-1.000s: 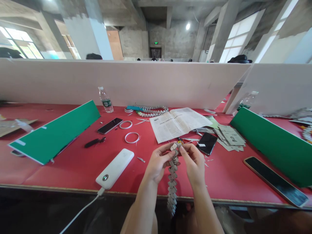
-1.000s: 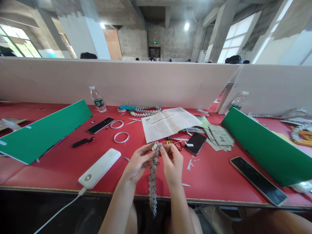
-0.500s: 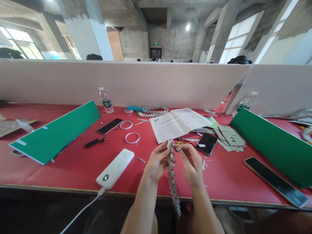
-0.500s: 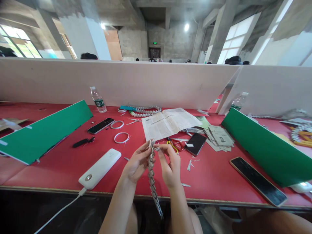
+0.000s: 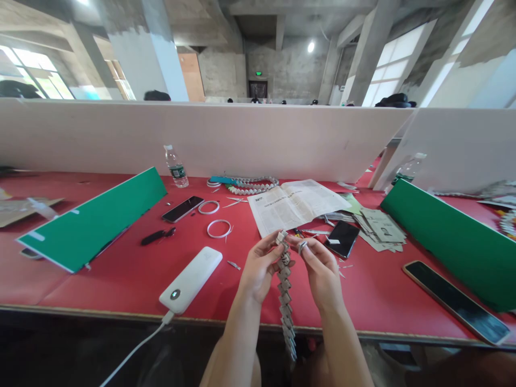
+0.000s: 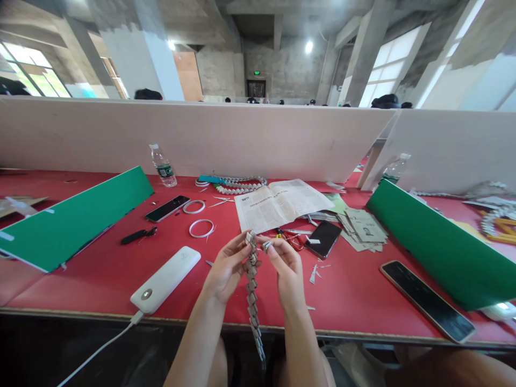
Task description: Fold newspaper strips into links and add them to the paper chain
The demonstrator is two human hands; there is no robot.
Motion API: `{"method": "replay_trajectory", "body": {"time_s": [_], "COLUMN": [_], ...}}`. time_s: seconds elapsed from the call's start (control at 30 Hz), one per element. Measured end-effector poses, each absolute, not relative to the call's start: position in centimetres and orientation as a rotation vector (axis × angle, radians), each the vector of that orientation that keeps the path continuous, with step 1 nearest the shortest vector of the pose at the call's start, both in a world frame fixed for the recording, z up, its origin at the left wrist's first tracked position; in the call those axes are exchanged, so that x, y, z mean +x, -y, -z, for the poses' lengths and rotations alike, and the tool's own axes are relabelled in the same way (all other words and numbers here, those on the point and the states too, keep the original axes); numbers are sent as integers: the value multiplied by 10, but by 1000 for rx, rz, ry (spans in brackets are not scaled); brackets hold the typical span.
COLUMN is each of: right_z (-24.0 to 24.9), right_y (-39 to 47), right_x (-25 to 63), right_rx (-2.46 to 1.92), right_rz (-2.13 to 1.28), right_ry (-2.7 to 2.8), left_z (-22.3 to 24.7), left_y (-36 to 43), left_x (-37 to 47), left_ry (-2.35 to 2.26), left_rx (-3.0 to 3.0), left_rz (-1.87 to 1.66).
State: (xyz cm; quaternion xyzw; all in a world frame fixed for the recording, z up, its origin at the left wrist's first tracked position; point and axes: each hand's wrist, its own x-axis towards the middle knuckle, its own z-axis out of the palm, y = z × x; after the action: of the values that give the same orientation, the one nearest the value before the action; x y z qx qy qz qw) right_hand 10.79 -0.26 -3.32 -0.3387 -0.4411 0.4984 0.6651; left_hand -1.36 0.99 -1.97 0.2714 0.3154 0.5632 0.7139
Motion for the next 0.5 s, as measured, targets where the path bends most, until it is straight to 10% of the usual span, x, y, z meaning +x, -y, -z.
{"method": "replay_trajectory", "body": {"time_s": [0.5], "right_z": [29], "right_y": [8], "right_x": [98], "right_rx": [-800], "right_rz": [-1068], "right_ry": [1142], "left_z": [20], "left_y": [-10], "left_x": [-11], "left_ry": [-812], "left_rx": [711], "left_rz": [-1385]}}
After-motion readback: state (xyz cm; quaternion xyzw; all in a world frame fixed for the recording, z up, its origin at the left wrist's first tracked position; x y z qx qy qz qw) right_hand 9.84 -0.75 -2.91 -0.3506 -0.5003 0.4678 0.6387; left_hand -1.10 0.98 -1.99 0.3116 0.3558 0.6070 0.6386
